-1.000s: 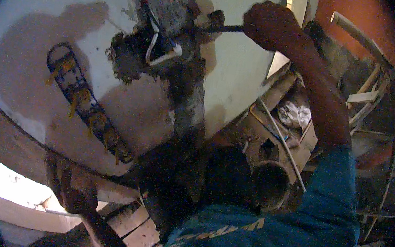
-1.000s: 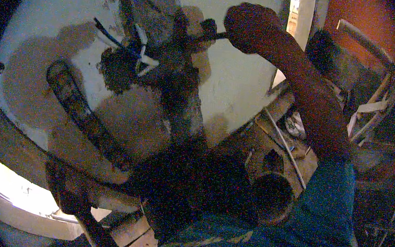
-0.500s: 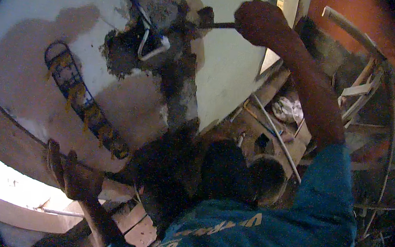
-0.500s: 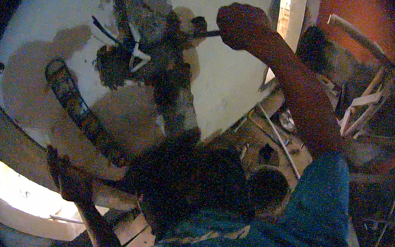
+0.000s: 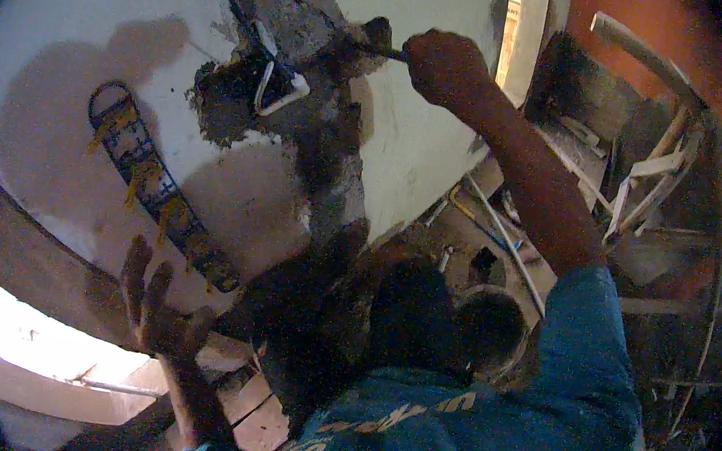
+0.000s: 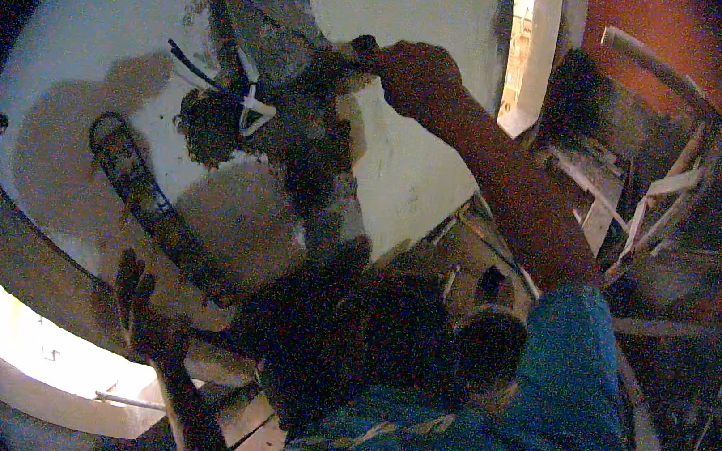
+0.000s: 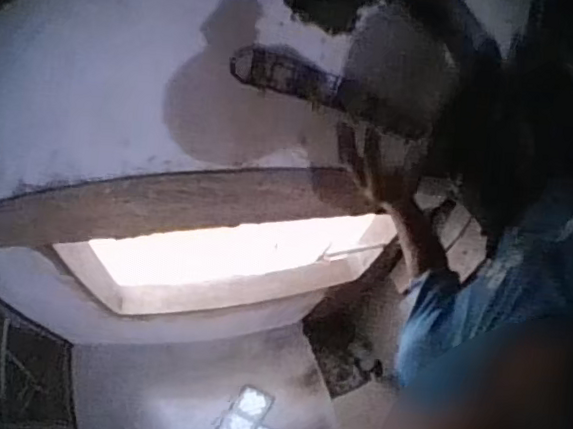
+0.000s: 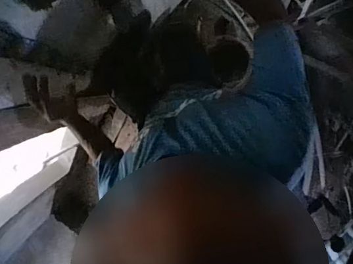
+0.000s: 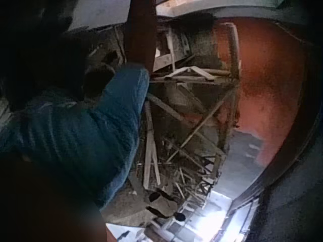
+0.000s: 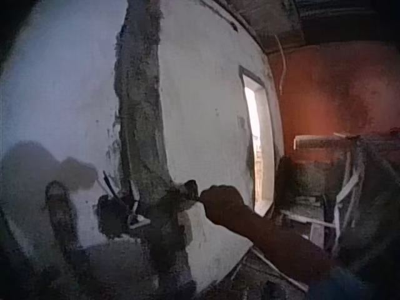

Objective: The person installs an electrical conduit and junction box into a wall, using a hammer and chisel to adjust the opening and secure the components. They also use a level to ensure proper alignment.

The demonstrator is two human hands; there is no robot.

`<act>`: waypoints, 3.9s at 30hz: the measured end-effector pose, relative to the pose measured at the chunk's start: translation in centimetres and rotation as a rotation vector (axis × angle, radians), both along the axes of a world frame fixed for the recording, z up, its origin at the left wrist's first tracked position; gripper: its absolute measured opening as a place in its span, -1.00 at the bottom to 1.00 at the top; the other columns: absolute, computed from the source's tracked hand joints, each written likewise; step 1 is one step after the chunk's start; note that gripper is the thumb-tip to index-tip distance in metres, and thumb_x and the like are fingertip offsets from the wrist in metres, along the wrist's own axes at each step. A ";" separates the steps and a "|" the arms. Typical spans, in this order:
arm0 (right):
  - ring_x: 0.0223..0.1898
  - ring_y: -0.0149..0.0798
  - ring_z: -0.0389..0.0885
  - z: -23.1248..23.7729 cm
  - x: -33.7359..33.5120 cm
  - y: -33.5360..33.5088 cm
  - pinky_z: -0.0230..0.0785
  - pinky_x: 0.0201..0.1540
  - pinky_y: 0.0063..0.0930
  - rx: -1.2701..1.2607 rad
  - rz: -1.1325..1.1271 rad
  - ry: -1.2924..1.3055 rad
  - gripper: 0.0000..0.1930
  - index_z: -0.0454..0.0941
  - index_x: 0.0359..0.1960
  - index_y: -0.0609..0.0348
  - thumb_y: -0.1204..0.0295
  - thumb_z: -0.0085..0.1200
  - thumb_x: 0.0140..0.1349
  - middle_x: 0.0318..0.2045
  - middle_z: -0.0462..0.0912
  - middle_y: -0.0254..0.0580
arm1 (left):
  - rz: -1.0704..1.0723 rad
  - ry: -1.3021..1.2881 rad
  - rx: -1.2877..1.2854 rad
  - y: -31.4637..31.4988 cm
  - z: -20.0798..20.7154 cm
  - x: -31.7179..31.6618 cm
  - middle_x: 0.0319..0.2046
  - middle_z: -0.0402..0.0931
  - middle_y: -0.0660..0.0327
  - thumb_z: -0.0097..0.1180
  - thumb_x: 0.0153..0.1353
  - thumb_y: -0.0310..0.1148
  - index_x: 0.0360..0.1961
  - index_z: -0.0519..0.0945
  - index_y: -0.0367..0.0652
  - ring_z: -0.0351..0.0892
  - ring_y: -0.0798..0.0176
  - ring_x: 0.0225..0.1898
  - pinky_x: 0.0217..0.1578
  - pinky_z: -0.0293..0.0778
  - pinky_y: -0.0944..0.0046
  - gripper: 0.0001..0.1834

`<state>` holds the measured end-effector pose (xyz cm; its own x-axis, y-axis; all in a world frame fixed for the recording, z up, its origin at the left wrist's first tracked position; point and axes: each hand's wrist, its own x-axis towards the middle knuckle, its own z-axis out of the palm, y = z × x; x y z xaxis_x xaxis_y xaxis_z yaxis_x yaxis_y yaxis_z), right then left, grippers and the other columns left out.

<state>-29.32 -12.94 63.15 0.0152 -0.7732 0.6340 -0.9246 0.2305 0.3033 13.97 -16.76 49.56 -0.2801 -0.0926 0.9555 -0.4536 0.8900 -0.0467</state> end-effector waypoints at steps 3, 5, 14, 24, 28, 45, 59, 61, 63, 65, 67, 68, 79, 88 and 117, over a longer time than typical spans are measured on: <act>-0.26 0.02 0.69 -0.3 -1.3 -1.1 0.59 -0.20 -0.09 0.019 -0.074 -0.008 -0.85 0.65 -0.39 0.11 0.35 0.09 0.18 -0.37 0.68 -0.07 | -0.057 -0.057 -0.020 -0.4 -0.7 -0.5 0.14 0.48 -0.27 0.40 0.05 0.08 -0.05 0.64 -0.18 0.50 -0.30 0.17 0.13 0.46 -0.17 -0.39; -0.24 0.03 0.70 0.0 -2.6 -1.1 0.60 -0.20 -0.05 0.061 -0.107 -0.002 -0.85 0.66 -0.36 0.10 0.33 0.10 0.17 -0.35 0.69 -0.06 | -0.039 -0.045 0.023 -0.4 -1.5 -0.6 0.12 0.50 -0.25 0.43 0.03 0.01 -0.08 0.65 -0.18 0.50 -0.29 0.16 0.13 0.47 -0.14 -0.44; -0.28 0.04 0.67 -1.7 -4.8 -2.9 0.57 -0.21 -0.04 0.055 -0.089 0.055 -0.80 0.65 -0.33 0.07 0.24 0.09 0.25 -0.37 0.68 -0.08 | -0.128 -0.139 0.204 -0.9 -4.7 -2.7 0.05 0.60 -0.03 0.47 -0.03 -0.10 -0.14 0.68 -0.14 0.57 -0.12 0.09 0.09 0.50 -0.05 -0.52; -0.41 -0.11 0.67 -10.6 -3.9 9.6 0.50 -0.28 -0.27 -0.036 0.022 -0.942 -0.76 0.63 -0.34 0.22 0.26 0.23 0.23 -0.50 0.64 -0.06 | -0.508 -0.119 1.012 2.8 -7.8 -9.4 0.13 0.55 0.00 0.36 0.12 0.00 0.10 0.58 -0.24 0.50 -0.02 0.19 0.27 0.31 -0.02 -0.36; -0.17 -0.15 0.66 -19.5 1.7 12.2 0.48 0.03 -0.26 0.067 0.510 -1.312 -0.75 0.68 -0.21 0.11 0.25 0.33 0.18 -0.23 0.70 -0.20 | -0.897 0.450 1.678 5.9 -8.4 -15.7 0.22 0.41 -0.07 0.28 0.20 0.02 0.29 0.36 -0.23 0.39 -0.01 0.25 0.29 0.24 0.00 -0.23; -0.50 -0.20 0.69 -8.6 -8.0 -18.9 0.57 -0.49 -0.27 0.108 0.560 -0.403 -0.67 0.58 0.04 -0.12 0.14 0.09 0.28 -0.41 0.70 -0.13 | -0.563 0.863 1.325 9.4 -16.8 -9.1 -0.48 0.53 0.33 0.13 0.35 -0.24 -0.33 0.56 -0.16 0.47 0.37 -0.51 -0.54 0.39 0.33 -0.79; -0.40 -0.21 0.70 -2.7 -4.3 -15.6 0.60 -0.40 -0.19 0.353 0.242 -0.088 -0.74 0.62 -0.11 -0.03 0.24 0.14 0.20 -0.36 0.69 -0.18 | -0.325 0.851 1.518 10.7 -18.1 -6.4 -0.67 0.47 0.31 0.07 0.37 -0.24 -0.40 0.59 -0.17 0.39 0.40 -0.69 -0.67 0.27 0.37 -0.74; -0.23 -0.10 0.70 -3.2 -3.5 -15.8 0.63 -0.30 -0.10 0.225 0.284 -0.155 -0.75 0.62 -0.11 0.02 0.23 0.13 0.23 -0.21 0.67 -0.10 | -0.361 0.751 1.483 10.7 -18.0 -6.8 -0.66 0.48 0.30 0.08 0.37 -0.26 -0.38 0.57 -0.18 0.41 0.38 -0.69 -0.68 0.29 0.37 -0.77; -0.13 -0.03 0.70 -3.5 -3.4 -15.8 0.64 -0.24 -0.06 0.176 0.312 -0.019 -0.74 0.62 -0.12 0.06 0.23 0.10 0.26 -0.09 0.64 -0.07 | -0.377 0.778 1.492 11.0 -18.1 -7.2 -0.65 0.49 0.29 0.08 0.36 -0.27 -0.37 0.57 -0.18 0.43 0.37 -0.68 -0.67 0.32 0.36 -0.78; -0.10 0.02 0.69 -3.6 -3.7 -15.6 0.64 -0.24 -0.07 0.292 0.280 0.280 -0.74 0.60 -0.14 0.11 0.22 0.07 0.30 -0.03 0.62 -0.08 | -0.403 0.788 1.500 11.3 -18.3 -7.3 -0.64 0.49 0.29 0.09 0.36 -0.29 -0.36 0.56 -0.18 0.45 0.36 -0.68 -0.67 0.35 0.35 -0.80; -0.13 0.02 0.69 -3.6 -4.0 -15.2 0.63 -0.20 -0.08 0.261 0.309 0.078 -0.74 0.62 -0.17 0.08 0.21 0.06 0.27 -0.12 0.65 -0.07 | -0.463 0.772 1.490 11.4 -18.5 -7.6 -0.62 0.50 0.29 0.09 0.36 -0.29 -0.35 0.56 -0.17 0.45 0.36 -0.67 -0.66 0.38 0.34 -0.81; -0.15 0.02 0.69 -3.7 -4.1 -15.0 0.62 -0.19 -0.08 0.243 0.317 -0.021 -0.74 0.62 -0.19 0.07 0.20 0.06 0.25 -0.17 0.66 -0.07 | -0.437 0.803 1.534 11.5 -18.7 -7.6 -0.61 0.50 0.29 0.10 0.35 -0.29 -0.34 0.56 -0.17 0.46 0.36 -0.66 -0.66 0.37 0.35 -0.81; -0.22 0.12 0.67 -7.0 -3.4 -12.7 0.57 -0.16 -0.02 0.063 0.459 -0.090 -0.73 0.62 -0.19 0.04 0.19 -0.06 0.36 -0.25 0.68 -0.01 | -0.355 0.726 1.410 11.1 -20.3 -7.7 -0.51 0.53 0.29 0.16 0.29 -0.25 -0.26 0.56 -0.16 0.44 0.37 -0.58 -0.63 0.32 0.33 -0.81; -0.05 0.09 0.66 -30.1 6.8 5.1 0.51 0.01 -0.05 0.353 0.857 -1.256 -0.59 0.57 0.05 0.13 0.36 0.22 0.13 -0.08 0.66 0.12 | -0.202 0.467 1.163 6.1 -13.9 -13.6 -0.41 0.54 0.25 -0.01 0.41 -0.10 -0.21 0.55 -0.20 0.48 0.26 -0.40 -0.41 0.44 0.21 -0.66; -0.18 0.31 0.64 -61.9 -22.6 30.0 0.49 -0.11 0.12 0.505 -0.762 -1.218 -0.69 0.61 -0.23 0.17 0.16 0.05 0.29 -0.24 0.67 0.26 | 0.185 -0.615 1.221 6.4 -22.8 -7.2 0.29 0.30 -0.06 0.17 0.22 0.02 0.30 0.37 -0.24 0.26 -0.09 0.29 0.28 0.25 -0.06 -0.25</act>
